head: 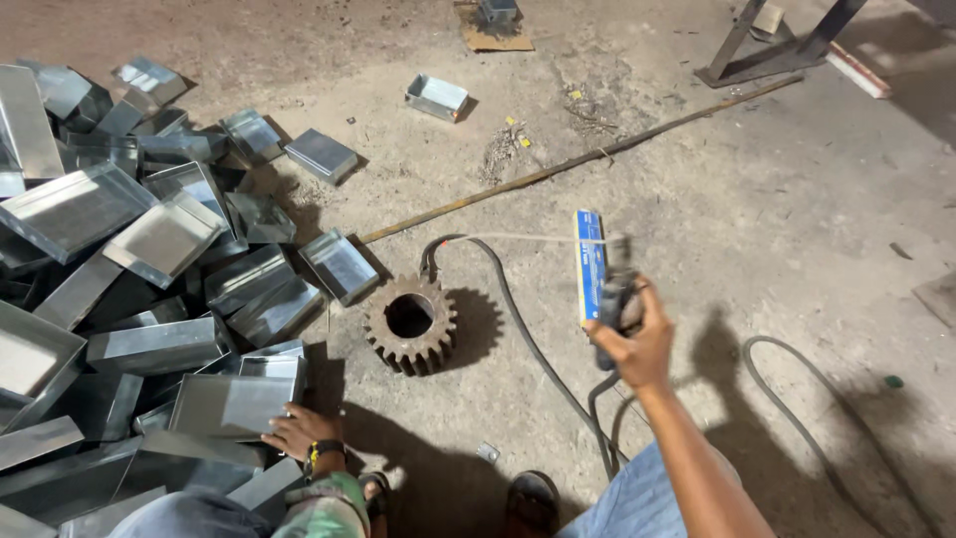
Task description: The person welds metal boxes using a welding rod and a grounding gear.
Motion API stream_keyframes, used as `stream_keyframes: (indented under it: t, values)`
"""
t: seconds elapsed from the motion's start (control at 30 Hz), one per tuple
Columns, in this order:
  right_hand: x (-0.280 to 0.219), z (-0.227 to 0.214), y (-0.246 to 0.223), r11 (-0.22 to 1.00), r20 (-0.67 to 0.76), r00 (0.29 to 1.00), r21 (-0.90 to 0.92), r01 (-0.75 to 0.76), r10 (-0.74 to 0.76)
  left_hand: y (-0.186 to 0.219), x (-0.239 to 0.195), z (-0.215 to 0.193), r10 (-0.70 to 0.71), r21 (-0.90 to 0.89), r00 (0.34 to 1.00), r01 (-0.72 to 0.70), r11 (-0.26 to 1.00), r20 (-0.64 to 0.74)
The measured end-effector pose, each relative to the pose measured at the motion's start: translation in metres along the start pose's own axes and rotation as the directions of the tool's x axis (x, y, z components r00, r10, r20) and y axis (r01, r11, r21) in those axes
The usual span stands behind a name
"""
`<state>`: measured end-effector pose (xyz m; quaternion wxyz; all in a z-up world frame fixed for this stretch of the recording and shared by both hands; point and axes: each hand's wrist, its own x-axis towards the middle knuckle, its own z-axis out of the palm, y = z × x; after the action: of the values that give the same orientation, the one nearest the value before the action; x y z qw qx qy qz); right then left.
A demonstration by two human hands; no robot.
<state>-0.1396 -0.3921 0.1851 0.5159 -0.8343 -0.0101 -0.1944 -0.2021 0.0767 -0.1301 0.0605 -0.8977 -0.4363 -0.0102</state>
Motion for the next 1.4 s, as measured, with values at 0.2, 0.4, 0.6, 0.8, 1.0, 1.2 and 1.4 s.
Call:
stream_keyframes:
  t: [0.2,0.4,0.6,0.8,1.0,1.2,1.4]
  values:
    - [-0.011,0.026,-0.009,0.975,0.157,0.963,-0.002,0.22,-0.217,-0.005,0.05,-0.022,0.003,-0.211,1.0,0.004,0.977,0.031]
    - [-0.009,0.015,-0.028,0.987,0.122,0.985,-0.093,0.131,-0.12,0.004,0.091,-0.041,-0.316,-0.694,0.943,0.16,0.702,-0.102]
    - [-0.02,0.009,-0.034,0.991,0.012,0.993,-0.055,0.122,-0.122,0.043,0.126,-0.075,-0.339,-0.996,0.939,0.026,-0.083,0.053]
    - [-0.037,0.004,-0.031,0.997,-0.031,0.997,0.009,0.076,-0.076,0.131,0.071,-0.131,0.173,-0.709,0.973,0.231,-0.666,0.154]
    - [-0.032,-0.005,-0.022,0.994,-0.07,0.995,0.07,0.081,-0.076,0.222,-0.021,-0.068,0.208,-0.93,0.908,-0.365,-0.039,-0.364]
    - [-0.029,-0.008,-0.015,0.99,-0.023,0.992,0.071,0.122,-0.121,0.266,-0.056,-0.038,0.297,-0.946,0.908,-0.322,0.039,-0.297]
    - [-0.03,-0.01,-0.024,0.999,0.021,1.0,0.047,0.003,-0.004,0.249,-0.038,-0.023,0.533,-0.991,0.846,-0.09,0.096,-0.025]
